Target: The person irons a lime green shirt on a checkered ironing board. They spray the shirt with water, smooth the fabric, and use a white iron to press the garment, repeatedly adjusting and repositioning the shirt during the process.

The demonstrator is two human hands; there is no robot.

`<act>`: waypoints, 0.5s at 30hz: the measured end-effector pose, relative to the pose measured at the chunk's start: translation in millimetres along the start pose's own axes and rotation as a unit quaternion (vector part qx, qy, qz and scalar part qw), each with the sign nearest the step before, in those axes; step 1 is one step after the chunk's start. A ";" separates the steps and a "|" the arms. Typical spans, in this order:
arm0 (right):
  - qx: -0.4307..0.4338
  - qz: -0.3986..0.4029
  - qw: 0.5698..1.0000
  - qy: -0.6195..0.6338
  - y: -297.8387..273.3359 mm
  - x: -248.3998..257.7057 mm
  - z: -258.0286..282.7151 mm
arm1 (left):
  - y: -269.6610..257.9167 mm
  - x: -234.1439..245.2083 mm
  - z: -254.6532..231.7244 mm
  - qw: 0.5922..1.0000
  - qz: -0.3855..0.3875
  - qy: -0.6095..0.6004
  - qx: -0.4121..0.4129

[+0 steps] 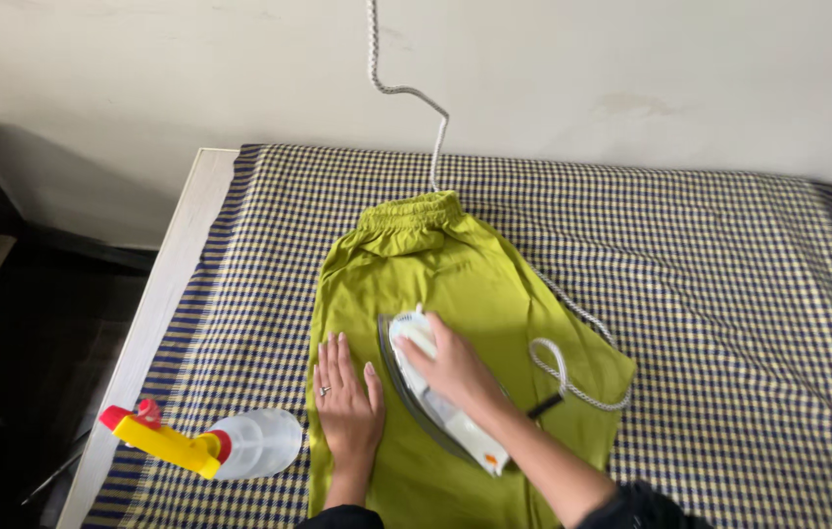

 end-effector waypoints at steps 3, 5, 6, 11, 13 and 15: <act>0.059 -0.040 0.997 -0.006 53.8 -15.0 9.2 | -1.3 -4.1 -0.2 0.998 -0.009 0.065 0.004; 0.021 -0.031 0.999 -0.029 85.7 -24.5 18.4 | -2.3 -5.9 1.3 0.998 -0.001 0.064 0.009; 0.024 -0.037 0.999 -0.023 97.0 -28.2 23.0 | -1.3 -6.5 2.4 0.998 0.001 0.064 0.011; 0.038 -0.049 0.998 -0.025 118.9 -35.7 32.6 | 1.3 -10.5 6.4 0.998 0.004 0.067 0.018; 0.009 -0.051 0.998 -0.023 107.8 -35.8 27.6 | 0.5 -12.7 7.4 0.997 0.014 0.073 0.018; 0.006 -0.071 0.997 -0.023 90.9 -30.6 19.7 | 0.9 -16.1 9.4 0.996 0.028 0.083 0.020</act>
Point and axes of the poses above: each hand's wrist, its own y-axis towards the middle knuckle, its own x-axis out of the back of the hand, z = x × y, the point moved 1 cm from there along y, towards the middle knuckle, and after that the axes turned 5 degrees about y, right-handed, at the moved point
